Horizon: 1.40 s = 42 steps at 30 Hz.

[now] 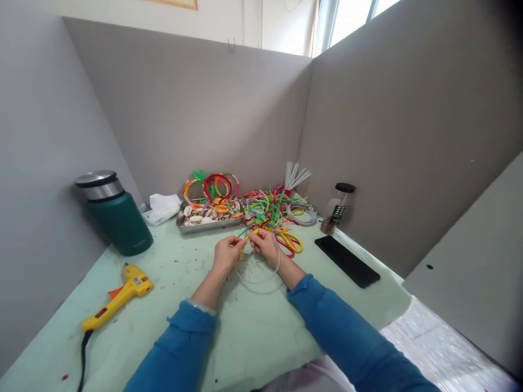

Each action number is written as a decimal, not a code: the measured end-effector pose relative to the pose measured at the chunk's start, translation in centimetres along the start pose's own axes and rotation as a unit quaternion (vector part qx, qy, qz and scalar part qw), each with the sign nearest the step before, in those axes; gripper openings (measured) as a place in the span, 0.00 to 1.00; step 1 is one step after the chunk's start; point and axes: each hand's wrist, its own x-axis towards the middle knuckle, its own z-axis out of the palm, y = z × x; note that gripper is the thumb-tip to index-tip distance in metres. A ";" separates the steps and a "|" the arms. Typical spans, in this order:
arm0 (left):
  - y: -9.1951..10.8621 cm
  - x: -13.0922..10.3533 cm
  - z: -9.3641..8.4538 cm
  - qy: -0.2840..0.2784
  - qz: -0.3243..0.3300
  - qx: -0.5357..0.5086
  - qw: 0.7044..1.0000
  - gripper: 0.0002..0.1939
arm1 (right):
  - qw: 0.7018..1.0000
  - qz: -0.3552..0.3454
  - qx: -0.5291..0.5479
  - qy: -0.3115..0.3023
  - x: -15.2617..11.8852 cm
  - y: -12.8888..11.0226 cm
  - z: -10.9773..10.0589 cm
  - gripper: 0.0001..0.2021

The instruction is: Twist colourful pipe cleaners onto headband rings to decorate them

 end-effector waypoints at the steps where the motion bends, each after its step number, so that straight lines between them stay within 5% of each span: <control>1: 0.1 0.0 0.0 -0.009 -0.007 -0.018 1.000 0.15 | 1.000 0.000 -0.002 -0.003 0.0 0.0 0.0 0.15; 12: 0.7 -0.3 -0.3 -0.147 -0.122 -0.235 0.953 0.15 | 1.000 -0.002 -0.002 -0.030 -0.1 0.0 -0.1 0.16; 19: 0.7 -0.2 -0.4 -0.199 -0.121 -0.268 0.935 0.15 | 0.999 0.004 0.012 -0.047 -0.3 -0.5 0.0 0.15; 34: -0.7 0.3 0.0 -0.115 0.049 -0.034 0.992 0.11 | 0.999 0.019 0.026 -0.015 -0.2 -0.6 0.0 0.16; 42: -0.1 0.1 -0.1 -0.014 0.131 0.180 0.975 0.07 | 0.999 0.021 0.028 -0.018 -0.1 -0.4 0.2 0.15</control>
